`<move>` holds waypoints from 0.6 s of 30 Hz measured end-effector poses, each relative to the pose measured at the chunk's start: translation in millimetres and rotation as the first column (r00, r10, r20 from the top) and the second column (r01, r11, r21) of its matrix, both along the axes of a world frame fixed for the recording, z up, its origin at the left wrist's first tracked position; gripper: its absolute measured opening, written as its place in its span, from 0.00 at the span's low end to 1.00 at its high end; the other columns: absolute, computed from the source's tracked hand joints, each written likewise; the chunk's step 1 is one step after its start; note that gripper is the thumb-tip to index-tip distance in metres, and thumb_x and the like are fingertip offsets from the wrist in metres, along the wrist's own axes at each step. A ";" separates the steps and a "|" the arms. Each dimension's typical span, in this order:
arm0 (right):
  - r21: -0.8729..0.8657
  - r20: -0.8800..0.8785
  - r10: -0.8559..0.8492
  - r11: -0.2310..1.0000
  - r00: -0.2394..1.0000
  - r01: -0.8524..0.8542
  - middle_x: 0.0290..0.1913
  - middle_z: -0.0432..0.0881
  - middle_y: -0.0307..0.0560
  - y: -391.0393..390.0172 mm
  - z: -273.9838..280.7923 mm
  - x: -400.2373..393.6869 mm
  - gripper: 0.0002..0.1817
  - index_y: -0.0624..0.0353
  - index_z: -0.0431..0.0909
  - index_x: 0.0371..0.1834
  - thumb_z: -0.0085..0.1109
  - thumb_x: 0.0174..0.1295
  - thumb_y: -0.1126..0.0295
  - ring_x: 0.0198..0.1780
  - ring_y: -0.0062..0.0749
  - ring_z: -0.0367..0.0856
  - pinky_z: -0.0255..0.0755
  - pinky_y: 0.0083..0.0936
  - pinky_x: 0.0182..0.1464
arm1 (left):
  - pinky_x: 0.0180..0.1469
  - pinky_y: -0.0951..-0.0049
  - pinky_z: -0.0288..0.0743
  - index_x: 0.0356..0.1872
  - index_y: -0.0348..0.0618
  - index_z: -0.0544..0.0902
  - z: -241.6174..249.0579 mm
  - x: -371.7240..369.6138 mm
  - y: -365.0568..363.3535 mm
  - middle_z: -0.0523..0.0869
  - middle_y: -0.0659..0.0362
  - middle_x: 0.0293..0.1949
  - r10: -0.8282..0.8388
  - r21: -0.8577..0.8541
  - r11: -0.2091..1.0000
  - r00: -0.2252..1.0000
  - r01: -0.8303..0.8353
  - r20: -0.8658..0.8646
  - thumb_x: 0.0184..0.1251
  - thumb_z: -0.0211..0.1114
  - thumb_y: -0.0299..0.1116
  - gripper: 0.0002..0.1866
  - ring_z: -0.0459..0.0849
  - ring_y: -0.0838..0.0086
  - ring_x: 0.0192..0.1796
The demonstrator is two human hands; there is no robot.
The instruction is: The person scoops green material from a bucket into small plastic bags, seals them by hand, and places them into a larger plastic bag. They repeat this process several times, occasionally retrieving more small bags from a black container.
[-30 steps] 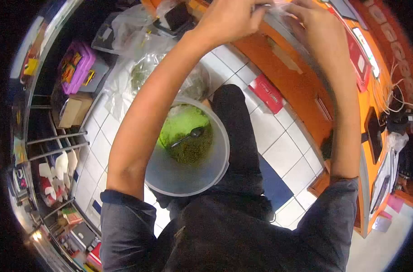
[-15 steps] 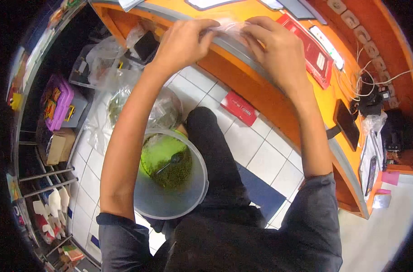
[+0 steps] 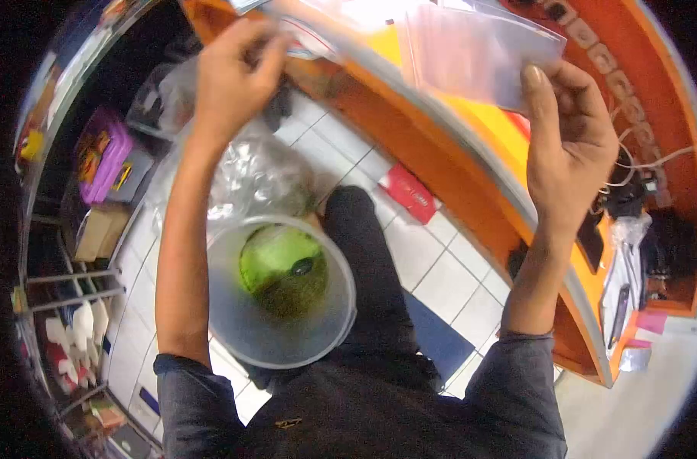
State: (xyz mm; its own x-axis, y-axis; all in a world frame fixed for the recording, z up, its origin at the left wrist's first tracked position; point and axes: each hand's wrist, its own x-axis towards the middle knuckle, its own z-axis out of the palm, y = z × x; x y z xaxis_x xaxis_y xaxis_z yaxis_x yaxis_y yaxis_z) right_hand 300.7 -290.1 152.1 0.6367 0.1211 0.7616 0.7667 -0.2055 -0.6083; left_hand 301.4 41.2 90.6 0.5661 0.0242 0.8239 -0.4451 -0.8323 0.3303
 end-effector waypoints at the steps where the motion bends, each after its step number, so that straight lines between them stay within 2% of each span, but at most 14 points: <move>1: 0.014 -0.020 0.023 1.000 1.000 -0.022 0.40 0.90 0.39 11.6 -5.7 -11.5 0.07 0.64 0.85 0.51 0.65 0.73 0.75 0.42 0.15 0.85 0.79 0.15 0.45 | 0.35 0.72 0.74 0.37 0.36 0.86 1.5 -15.2 20.6 0.83 0.56 0.28 0.028 -0.014 0.999 0.998 -0.029 -0.054 0.70 0.72 0.34 0.10 0.80 0.71 0.27; 2: -0.089 -0.137 -0.008 0.996 0.991 -0.004 0.40 0.89 0.39 21.6 -9.0 -25.3 0.08 0.64 0.85 0.51 0.65 0.73 0.74 0.41 0.15 0.85 0.78 0.16 0.43 | 0.32 0.76 0.67 0.35 0.35 0.84 -5.2 -24.5 37.1 0.77 0.62 0.26 0.026 -0.062 0.998 0.994 -0.020 0.104 0.73 0.70 0.33 0.11 0.73 0.79 0.26; 3: -0.195 -0.241 -0.050 0.981 0.969 0.002 0.39 0.89 0.39 32.7 -11.9 -36.8 0.08 0.65 0.85 0.50 0.66 0.72 0.74 0.40 0.15 0.85 0.78 0.16 0.42 | 0.32 0.76 0.67 0.35 0.35 0.84 -10.8 -37.5 57.2 0.77 0.62 0.26 0.049 -0.049 0.998 0.994 -0.045 0.101 0.73 0.70 0.33 0.11 0.73 0.79 0.26; 5: -0.234 -0.431 0.162 0.930 0.887 -0.284 0.36 0.89 0.39 60.7 -35.1 -53.7 0.08 0.63 0.85 0.49 0.66 0.71 0.74 0.36 0.17 0.85 0.78 0.18 0.36 | 0.34 0.68 0.72 0.35 0.34 0.86 -24.5 -69.2 100.8 0.82 0.56 0.25 0.182 -0.176 0.964 0.976 -0.200 -0.116 0.71 0.70 0.35 0.12 0.78 0.70 0.25; 6: -0.325 -0.485 0.206 0.860 0.850 -0.393 0.35 0.89 0.43 77.8 -41.7 -62.0 0.07 0.62 0.85 0.48 0.66 0.70 0.74 0.35 0.22 0.87 0.78 0.22 0.36 | 0.34 0.68 0.72 0.35 0.34 0.86 -35.0 -81.2 125.2 0.82 0.56 0.25 0.199 -0.165 0.962 0.973 -0.217 -0.119 0.71 0.70 0.35 0.12 0.78 0.70 0.25; 8: -0.410 -0.579 0.311 0.688 0.754 -0.599 0.35 0.89 0.49 109.1 -66.8 -74.0 0.06 0.61 0.85 0.46 0.65 0.68 0.74 0.35 0.33 0.90 0.80 0.30 0.36 | 0.33 0.71 0.71 0.44 0.32 0.86 -56.1 -96.9 167.3 0.81 0.59 0.25 0.141 -0.392 0.871 0.916 -0.295 -0.375 0.76 0.65 0.34 0.12 0.77 0.77 0.26; 9: -0.410 -0.621 0.369 0.599 0.691 -0.688 0.36 0.89 0.53 122.9 -90.7 -79.0 0.06 0.60 0.85 0.45 0.65 0.67 0.74 0.36 0.39 0.91 0.81 0.34 0.36 | 0.33 0.71 0.71 0.44 0.32 0.86 -63.3 -101.0 176.8 0.81 0.59 0.25 0.161 -0.387 0.870 0.917 -0.307 -0.365 0.76 0.65 0.34 0.12 0.77 0.77 0.26; 11: -0.452 -0.719 0.392 0.363 0.573 -0.815 0.38 0.89 0.57 147.5 -124.3 -93.9 0.09 0.62 0.83 0.48 0.65 0.67 0.73 0.37 0.46 0.91 0.83 0.40 0.39 | 0.30 0.73 0.70 0.56 0.31 0.82 -74.2 -114.1 186.8 0.80 0.62 0.25 0.207 -0.456 0.800 0.893 -0.390 -0.400 0.78 0.60 0.32 0.15 0.77 0.80 0.26; 12: -0.457 -0.711 0.402 0.358 0.577 -0.814 0.38 0.89 0.57 154.9 -138.7 -102.3 0.09 0.62 0.83 0.48 0.65 0.67 0.73 0.37 0.46 0.91 0.83 0.40 0.39 | 0.26 0.73 0.69 0.62 0.31 0.79 -70.6 -122.0 183.0 0.80 0.62 0.24 0.185 -0.473 0.780 0.874 -0.408 -0.449 0.79 0.59 0.31 0.18 0.76 0.81 0.24; 13: -0.582 -0.584 0.423 0.377 0.693 -0.721 0.39 0.89 0.57 161.1 -151.5 -110.4 0.12 0.63 0.81 0.51 0.66 0.67 0.72 0.35 0.46 0.91 0.83 0.39 0.38 | 0.24 0.74 0.68 0.62 0.32 0.79 -75.8 -126.8 179.9 0.79 0.63 0.24 0.103 -0.578 0.739 0.905 -0.347 -0.413 0.79 0.60 0.31 0.17 0.75 0.82 0.22; 14: -0.687 -0.436 0.438 0.403 0.786 -0.605 0.39 0.89 0.57 171.1 -157.9 -109.4 0.16 0.63 0.78 0.55 0.67 0.67 0.71 0.34 0.45 0.91 0.83 0.39 0.37 | 0.23 0.76 0.67 0.59 0.32 0.81 -75.4 -135.3 175.1 0.78 0.65 0.23 0.017 -0.605 0.728 0.891 -0.322 -0.454 0.79 0.60 0.32 0.16 0.74 0.83 0.21; 15: -0.692 -0.425 0.443 0.403 0.789 -0.599 0.39 0.89 0.57 183.1 -147.1 -100.9 0.16 0.63 0.78 0.55 0.67 0.67 0.71 0.34 0.45 0.91 0.83 0.39 0.37 | 0.23 0.77 0.66 0.54 0.33 0.84 -77.3 -143.3 169.5 0.77 0.66 0.23 -0.060 -0.600 0.749 0.873 -0.281 -0.483 0.80 0.61 0.33 0.13 0.73 0.84 0.21; 17: -0.317 -0.667 0.376 0.638 0.643 -0.702 0.43 0.88 0.56 205.8 -105.6 -83.5 0.24 0.64 0.72 0.63 0.70 0.67 0.71 0.33 0.39 0.91 0.82 0.35 0.35 | 0.25 0.79 0.65 0.48 0.38 0.87 -70.8 -157.5 142.9 0.77 0.69 0.23 -0.262 -0.712 0.642 0.792 -0.283 -0.552 0.78 0.60 0.30 0.09 0.71 0.87 0.23; 18: -0.325 -0.668 0.375 0.630 0.643 -0.705 0.43 0.88 0.56 219.5 -95.7 -71.2 0.24 0.64 0.72 0.63 0.70 0.67 0.71 0.33 0.39 0.91 0.82 0.35 0.35 | 0.26 0.79 0.64 0.48 0.38 0.88 -68.4 -158.2 132.6 0.78 0.70 0.24 -0.390 -0.762 0.621 0.771 -0.184 -0.504 0.76 0.58 0.26 0.10 0.71 0.87 0.24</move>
